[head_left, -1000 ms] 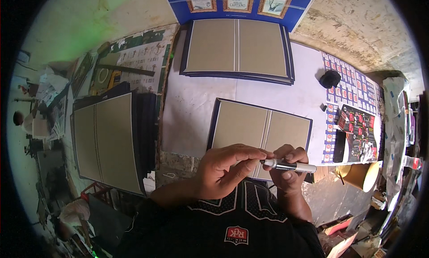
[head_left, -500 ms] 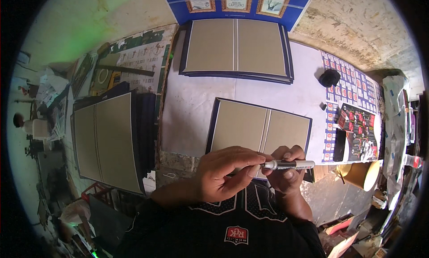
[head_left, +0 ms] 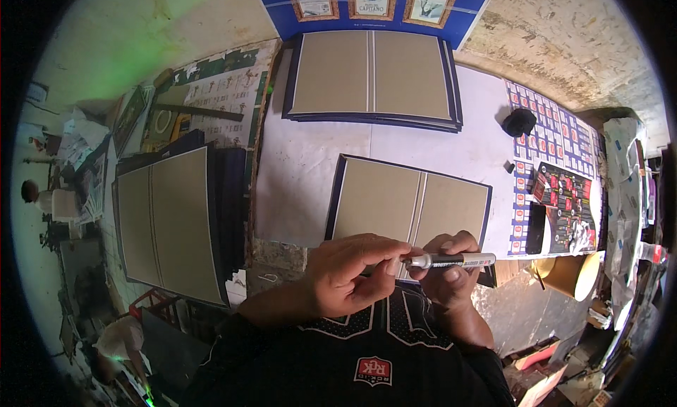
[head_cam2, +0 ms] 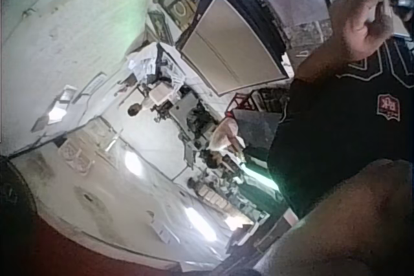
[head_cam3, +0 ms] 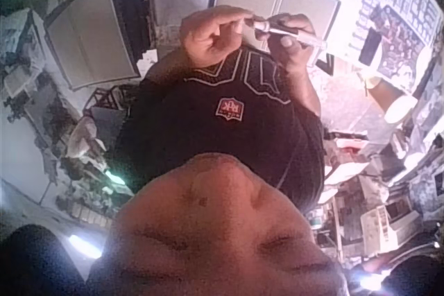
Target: The person marks the edges of several folder covers with a pen, turning the folders over and opening them to mark specific points on the interior and spine.
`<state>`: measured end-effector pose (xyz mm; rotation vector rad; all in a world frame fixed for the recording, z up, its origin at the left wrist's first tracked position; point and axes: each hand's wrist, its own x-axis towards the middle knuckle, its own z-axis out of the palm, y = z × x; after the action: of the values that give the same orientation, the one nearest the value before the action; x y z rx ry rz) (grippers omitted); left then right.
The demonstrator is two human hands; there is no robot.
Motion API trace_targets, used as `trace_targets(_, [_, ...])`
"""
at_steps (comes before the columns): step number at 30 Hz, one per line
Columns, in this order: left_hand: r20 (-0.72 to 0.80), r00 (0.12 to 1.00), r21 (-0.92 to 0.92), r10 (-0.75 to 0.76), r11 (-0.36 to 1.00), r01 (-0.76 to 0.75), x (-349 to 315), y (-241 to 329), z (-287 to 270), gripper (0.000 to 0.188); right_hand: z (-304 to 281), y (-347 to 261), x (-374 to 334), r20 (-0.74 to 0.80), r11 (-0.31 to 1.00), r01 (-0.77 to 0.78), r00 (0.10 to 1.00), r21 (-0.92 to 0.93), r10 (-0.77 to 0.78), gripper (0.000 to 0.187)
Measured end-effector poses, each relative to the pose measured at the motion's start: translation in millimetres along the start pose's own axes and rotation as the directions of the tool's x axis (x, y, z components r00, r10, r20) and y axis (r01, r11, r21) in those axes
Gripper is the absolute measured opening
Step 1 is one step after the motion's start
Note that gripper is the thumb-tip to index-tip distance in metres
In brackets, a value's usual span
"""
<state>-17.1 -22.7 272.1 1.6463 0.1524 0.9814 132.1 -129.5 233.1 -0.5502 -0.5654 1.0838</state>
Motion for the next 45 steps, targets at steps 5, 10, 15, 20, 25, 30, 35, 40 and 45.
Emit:
trace_targets(5, [0.023,1.000,0.017,-0.012,1.000,0.012,1,2,-2,0.029,1,3,1,0.023,0.981,-0.030,0.999,0.194,0.026,0.030])
trace_targets(10, [-0.003,1.000,0.044,-0.027,0.999,0.027,-1,-3,-3,0.029,1,2,2,0.003,0.979,-0.034,0.999,0.199,0.034,0.031])
trace_targets(15, [-0.027,0.999,0.037,-0.018,0.999,0.019,2,-2,-1,0.028,0,-1,4,-0.023,0.986,-0.032,0.999,0.164,0.036,0.032])
trace_targets(20, [-0.016,1.000,0.094,0.010,0.996,-0.009,2,-6,-5,0.029,4,-3,6,-0.057,0.999,-0.018,0.998,0.047,0.020,0.033])
trace_targets(25, [-0.027,0.999,0.106,-0.032,0.994,0.035,-5,-7,-6,0.027,12,-7,8,-0.073,0.999,0.014,0.997,-0.051,-0.017,0.029])
trace_targets(30, [-0.074,0.971,0.156,-0.230,0.959,0.239,-5,-6,-6,0.025,11,-9,12,-0.086,0.951,0.034,0.994,-0.308,-0.063,0.026])
trace_targets(35, [-0.287,0.856,-0.018,-0.431,0.895,0.445,-13,-43,-1,0.019,-19,-38,9,-0.004,0.552,0.094,0.985,-0.829,-0.174,0.026])
trace_targets(40, [-0.438,0.773,0.063,-0.460,0.842,0.536,-45,-83,-24,0.015,-192,-71,28,-0.231,0.194,-0.136,0.724,-0.972,-0.650,0.019])
trace_targets(45, [-0.491,0.690,0.242,-0.532,0.677,0.695,-54,-86,-36,0.026,-326,-86,46,-0.248,-0.210,-0.406,0.814,-0.889,-0.525,0.042])
